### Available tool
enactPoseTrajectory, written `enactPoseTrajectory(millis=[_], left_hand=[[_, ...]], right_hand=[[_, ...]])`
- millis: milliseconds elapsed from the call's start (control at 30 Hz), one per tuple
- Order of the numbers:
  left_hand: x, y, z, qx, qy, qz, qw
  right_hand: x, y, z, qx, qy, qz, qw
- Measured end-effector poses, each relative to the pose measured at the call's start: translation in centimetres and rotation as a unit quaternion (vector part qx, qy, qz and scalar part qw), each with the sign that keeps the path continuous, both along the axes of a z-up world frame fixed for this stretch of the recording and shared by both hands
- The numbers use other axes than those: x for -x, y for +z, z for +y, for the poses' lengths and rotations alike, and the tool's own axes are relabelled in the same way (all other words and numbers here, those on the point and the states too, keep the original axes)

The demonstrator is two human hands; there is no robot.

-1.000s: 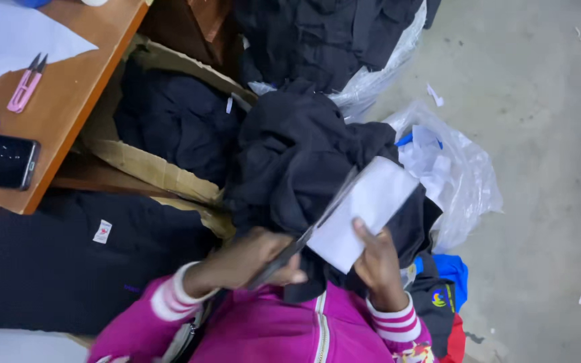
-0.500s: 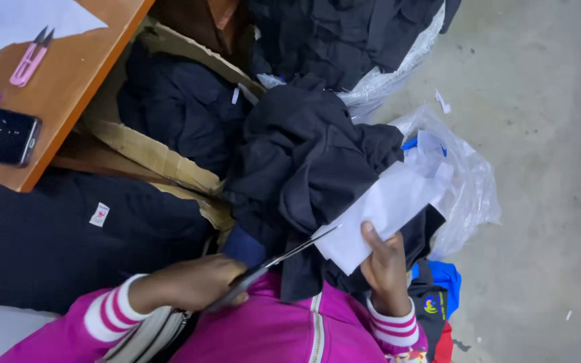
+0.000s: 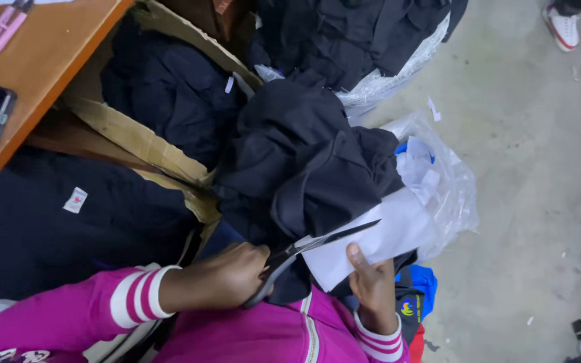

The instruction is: The person uses shears to trim a paper tag or label from a black polo shirt, then places the trimmed item into a pile.

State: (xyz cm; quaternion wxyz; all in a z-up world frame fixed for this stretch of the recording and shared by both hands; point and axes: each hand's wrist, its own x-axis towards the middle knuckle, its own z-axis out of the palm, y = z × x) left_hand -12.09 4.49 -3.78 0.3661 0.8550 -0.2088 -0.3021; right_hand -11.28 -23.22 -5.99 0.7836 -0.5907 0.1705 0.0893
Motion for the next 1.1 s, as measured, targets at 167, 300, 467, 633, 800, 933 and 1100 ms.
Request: enactPoseTrajectory(millis=[167, 300, 467, 633, 800, 933, 1100], left_hand=[[-1.6, 0.5, -2.2, -0.068, 0.005, 0.047, 0.997], [-1.9, 1.1, -2.7, -0.067, -0.013, 0.014, 0.998], [-2.7, 0.8, -3.2, -0.092, -0.017, 0.009, 0.996], [-3.4, 1.4, -4.6, -0.045, 0.012, -0.018, 0.999], [-4.5, 2.5, -5.2, -0.041, 0.023, -0.010, 0.999], [-6.8, 2.6, -5.4, 0.018, 0.094, -0.062, 0.994], [-14.1, 5.9, -5.7, 0.049, 0.142, -0.200, 0.968]], right_hand=[[1.5, -2.7, -2.1, 0.045, 0.003, -0.017, 0.999], [1.1, -1.3, -1.7, 0.173, 0.056, -0.084, 0.980], [0.8, 0.0, -1.2, 0.100, 0.063, -0.100, 0.988], [0.8, -0.1, -1.3, 0.173, 0.092, -0.076, 0.978], [0.6, 0.1, -0.8, 0.193, 0.143, -0.034, 0.970], [-0.6, 1.2, -1.0, 0.131, 0.162, -0.071, 0.975], [-2.3, -8.1, -12.2, 0.024, -0.012, -0.030, 0.999]])
